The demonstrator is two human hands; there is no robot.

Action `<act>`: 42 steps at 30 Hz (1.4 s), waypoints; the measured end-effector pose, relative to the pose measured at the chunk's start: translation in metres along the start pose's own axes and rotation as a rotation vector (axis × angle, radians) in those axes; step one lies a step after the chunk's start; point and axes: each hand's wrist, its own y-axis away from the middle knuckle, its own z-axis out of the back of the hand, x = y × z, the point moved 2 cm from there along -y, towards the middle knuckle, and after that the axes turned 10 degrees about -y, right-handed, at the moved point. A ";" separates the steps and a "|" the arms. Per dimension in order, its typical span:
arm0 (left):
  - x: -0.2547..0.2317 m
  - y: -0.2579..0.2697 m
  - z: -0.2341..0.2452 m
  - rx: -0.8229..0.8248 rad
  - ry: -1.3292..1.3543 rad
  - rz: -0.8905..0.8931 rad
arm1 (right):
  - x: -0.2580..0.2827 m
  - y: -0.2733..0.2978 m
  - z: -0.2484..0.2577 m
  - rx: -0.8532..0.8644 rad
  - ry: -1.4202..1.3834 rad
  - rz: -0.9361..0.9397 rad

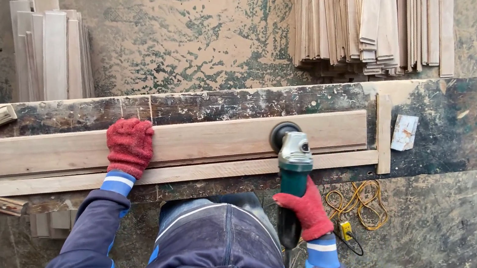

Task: Sanding a piece of wood with an angle grinder on a workbench.

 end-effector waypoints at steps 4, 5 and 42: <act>0.000 -0.001 0.008 0.009 0.025 0.003 | 0.010 0.009 -0.001 -0.036 -0.037 0.029; 0.000 -0.002 0.010 0.012 0.028 0.006 | 0.013 0.009 0.004 -0.037 -0.031 0.028; 0.005 -0.001 -0.013 -0.009 0.163 -0.017 | 0.005 0.048 -0.114 -0.005 -0.020 -0.049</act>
